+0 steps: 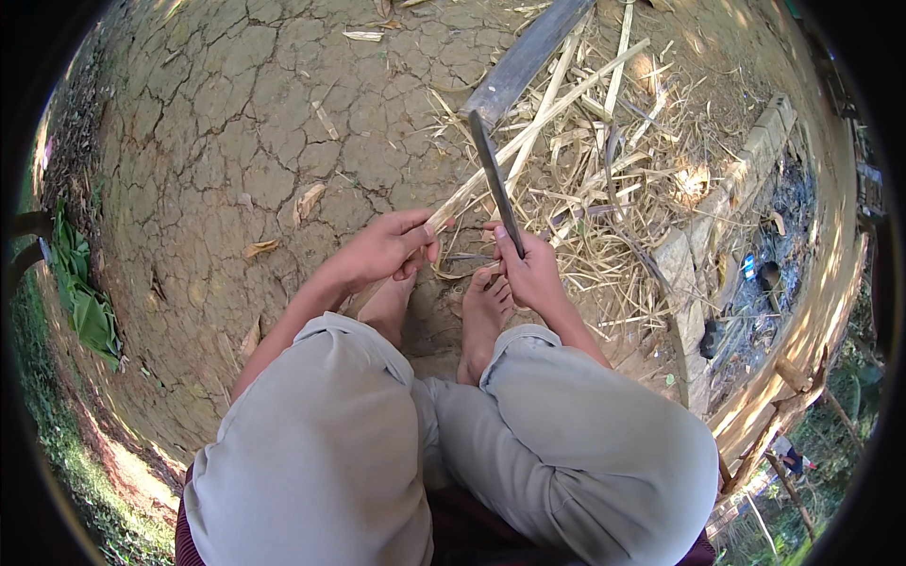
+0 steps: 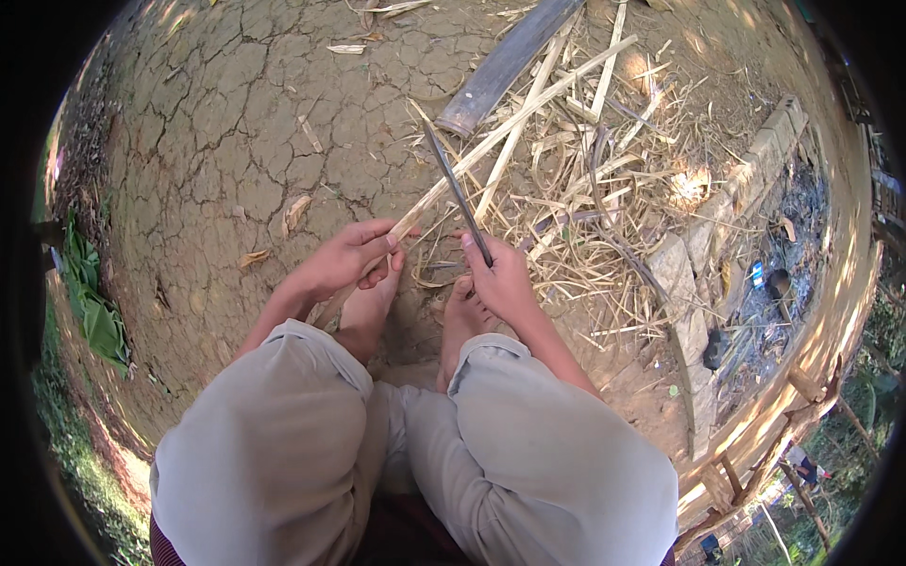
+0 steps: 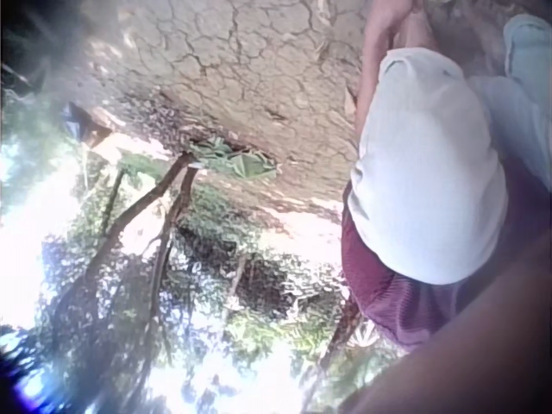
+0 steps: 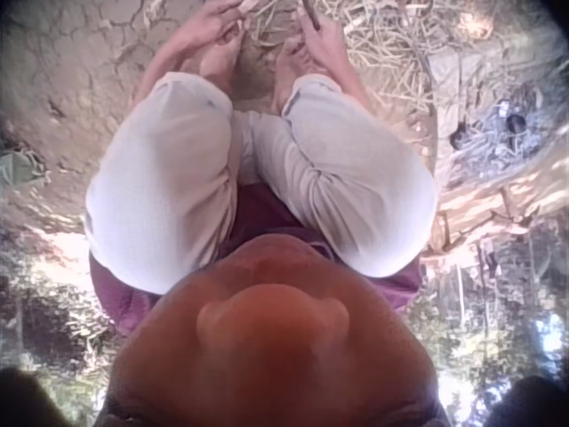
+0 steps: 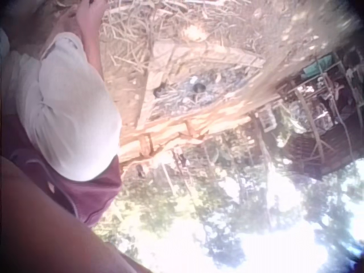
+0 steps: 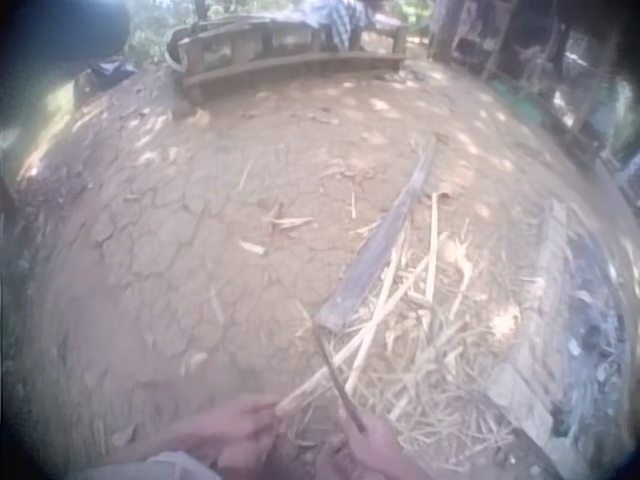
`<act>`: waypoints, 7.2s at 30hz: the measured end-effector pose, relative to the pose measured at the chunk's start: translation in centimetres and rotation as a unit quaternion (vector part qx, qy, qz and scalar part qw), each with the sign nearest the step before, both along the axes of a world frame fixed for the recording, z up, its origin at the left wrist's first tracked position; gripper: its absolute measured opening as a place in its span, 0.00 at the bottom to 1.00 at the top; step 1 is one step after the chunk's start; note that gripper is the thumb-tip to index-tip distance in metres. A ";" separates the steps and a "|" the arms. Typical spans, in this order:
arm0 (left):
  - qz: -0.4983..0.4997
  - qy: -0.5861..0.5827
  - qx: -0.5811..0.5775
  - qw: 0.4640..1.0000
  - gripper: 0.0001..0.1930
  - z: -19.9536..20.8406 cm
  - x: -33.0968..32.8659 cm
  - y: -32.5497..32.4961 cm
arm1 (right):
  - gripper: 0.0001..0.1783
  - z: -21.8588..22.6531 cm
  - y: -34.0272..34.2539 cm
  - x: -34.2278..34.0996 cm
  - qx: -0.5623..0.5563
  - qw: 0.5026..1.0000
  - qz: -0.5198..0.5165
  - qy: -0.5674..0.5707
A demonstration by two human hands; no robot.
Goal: The person shaves a bamboo strip using a knife, removing thin layers along the length of the material.
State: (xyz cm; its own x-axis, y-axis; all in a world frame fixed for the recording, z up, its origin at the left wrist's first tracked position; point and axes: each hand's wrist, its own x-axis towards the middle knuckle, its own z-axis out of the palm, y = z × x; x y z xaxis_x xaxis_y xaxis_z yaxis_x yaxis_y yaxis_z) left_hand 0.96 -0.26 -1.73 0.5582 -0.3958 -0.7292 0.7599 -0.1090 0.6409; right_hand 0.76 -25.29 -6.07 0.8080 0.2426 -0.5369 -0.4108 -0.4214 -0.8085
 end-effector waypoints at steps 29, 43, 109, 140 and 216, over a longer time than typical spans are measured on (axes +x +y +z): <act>0.134 -0.162 0.100 0.973 0.18 -1.3 0.1 0.8 | 0.13 0.6 1.1 -1.7 -0.024 0.980 0.000 -0.199; 0.203 -0.121 0.124 0.964 0.20 -1.7 0.3 1.5 | 0.15 -0.7 0.4 -3.4 -0.065 0.990 -0.017 -0.126; -0.019 -0.072 -0.031 0.997 0.23 -2.2 1.4 -3.3 | 0.20 3.0 3.3 5.1 0.271 0.919 -0.269 0.099; 0.031 -0.073 -0.046 0.996 0.10 2.9 1.4 -1.9 | 0.27 6.1 2.6 2.4 -0.049 0.965 0.085 -0.241; -0.051 -0.179 0.177 0.966 0.18 1.1 -1.5 -0.5 | 0.42 0.6 -11.6 5.8 -0.336 0.921 -0.196 -0.003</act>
